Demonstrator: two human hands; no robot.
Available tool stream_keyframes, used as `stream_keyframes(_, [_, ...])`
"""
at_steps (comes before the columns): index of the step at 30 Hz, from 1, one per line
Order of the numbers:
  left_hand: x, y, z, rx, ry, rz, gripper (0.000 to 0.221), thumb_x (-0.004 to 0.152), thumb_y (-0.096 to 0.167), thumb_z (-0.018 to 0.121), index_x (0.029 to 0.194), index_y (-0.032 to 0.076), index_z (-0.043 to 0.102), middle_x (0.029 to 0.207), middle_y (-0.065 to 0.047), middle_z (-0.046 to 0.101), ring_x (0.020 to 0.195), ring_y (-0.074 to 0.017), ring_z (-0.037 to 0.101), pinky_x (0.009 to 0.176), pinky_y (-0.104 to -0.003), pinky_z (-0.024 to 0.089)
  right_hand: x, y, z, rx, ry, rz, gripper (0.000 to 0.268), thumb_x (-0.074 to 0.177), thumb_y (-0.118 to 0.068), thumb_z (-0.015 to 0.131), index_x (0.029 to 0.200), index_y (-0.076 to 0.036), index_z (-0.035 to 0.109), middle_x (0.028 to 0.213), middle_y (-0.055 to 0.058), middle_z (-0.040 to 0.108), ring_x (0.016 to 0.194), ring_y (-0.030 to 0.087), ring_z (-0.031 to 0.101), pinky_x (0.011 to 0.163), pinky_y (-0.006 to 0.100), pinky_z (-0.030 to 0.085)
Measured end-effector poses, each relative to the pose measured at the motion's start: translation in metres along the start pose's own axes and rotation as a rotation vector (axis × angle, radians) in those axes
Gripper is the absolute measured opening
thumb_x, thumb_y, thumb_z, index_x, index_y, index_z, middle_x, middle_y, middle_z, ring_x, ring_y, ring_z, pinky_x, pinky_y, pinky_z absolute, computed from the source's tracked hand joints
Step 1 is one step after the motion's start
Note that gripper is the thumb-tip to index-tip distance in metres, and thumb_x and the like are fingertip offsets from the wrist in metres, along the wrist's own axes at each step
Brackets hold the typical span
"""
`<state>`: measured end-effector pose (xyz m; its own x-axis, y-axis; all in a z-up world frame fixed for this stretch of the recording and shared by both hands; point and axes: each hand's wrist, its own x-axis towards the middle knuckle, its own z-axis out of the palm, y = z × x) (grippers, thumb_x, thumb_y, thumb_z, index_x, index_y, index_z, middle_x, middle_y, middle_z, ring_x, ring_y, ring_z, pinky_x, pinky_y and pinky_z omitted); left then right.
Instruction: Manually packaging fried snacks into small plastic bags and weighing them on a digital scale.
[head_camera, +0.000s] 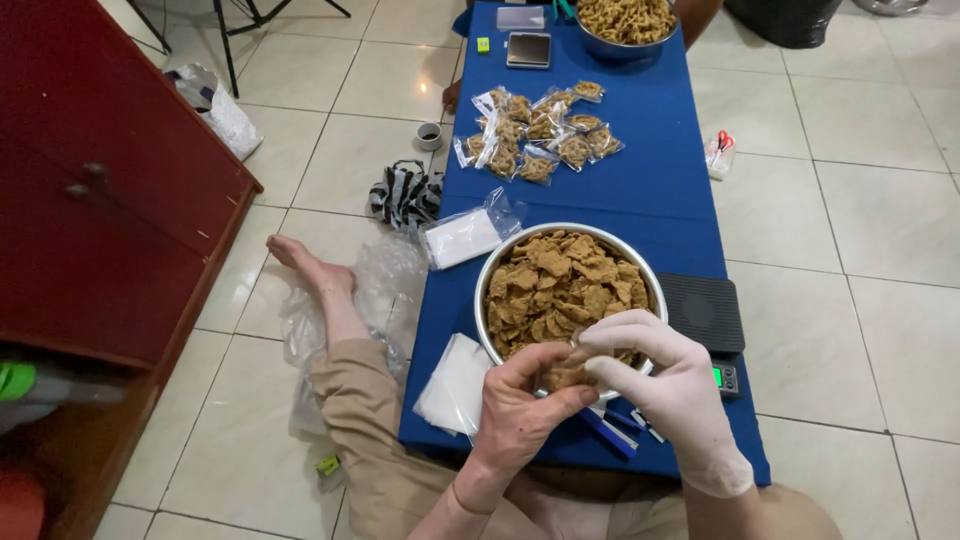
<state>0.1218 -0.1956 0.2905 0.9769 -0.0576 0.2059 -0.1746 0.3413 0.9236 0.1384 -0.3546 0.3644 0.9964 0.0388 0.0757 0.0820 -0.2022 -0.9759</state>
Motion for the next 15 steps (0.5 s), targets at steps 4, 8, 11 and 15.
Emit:
stream_keyframes(4, [0.005,0.003,-0.005,0.051,-0.032,-0.017,0.042,0.076,0.004,0.087,0.116,0.003,0.073,0.097,-0.005,0.076,0.077,-0.0097,0.061,0.073,-0.022,0.053,0.002,0.011,0.002,0.069,0.008,0.000,0.011,0.077,0.007,0.074,0.086,0.006,0.080,0.095,0.011,0.078,0.076,0.015,0.068,0.063,0.023,0.053])
stream_keyframes(8, [0.011,-0.004,-0.011,-0.162,-0.008,0.052,0.048,0.086,0.014,0.080,0.130,0.003,0.067,0.122,-0.015,0.075,0.111,-0.0221,0.073,0.100,-0.031,0.061,0.001,0.012,0.006,0.043,0.065,0.093,0.010,0.082,0.006,0.075,0.089,0.005,0.082,0.084,0.008,0.080,0.071,0.012,0.067,0.064,0.022,0.053])
stream_keyframes(11, [0.017,-0.002,-0.010,-0.229,0.049,0.086,0.032,0.091,0.004,0.075,0.122,0.001,0.071,0.116,-0.015,0.077,0.103,-0.0196,0.075,0.092,-0.027,0.063,0.003,0.014,0.009,0.117,0.079,0.138,0.012,0.084,0.009,0.072,0.093,0.008,0.081,0.078,0.013,0.079,0.067,0.016,0.068,0.061,0.024,0.056])
stream_keyframes(15, [0.020,0.002,-0.003,-0.224,0.189,0.118,0.013,0.100,0.006,0.065,0.109,0.002,0.072,0.103,-0.012,0.079,0.095,-0.0195,0.077,0.092,-0.030,0.064,0.003,0.021,0.013,0.025,0.189,0.119,0.013,0.084,0.005,0.074,0.095,0.005,0.081,0.086,0.011,0.081,0.072,0.013,0.070,0.066,0.021,0.056])
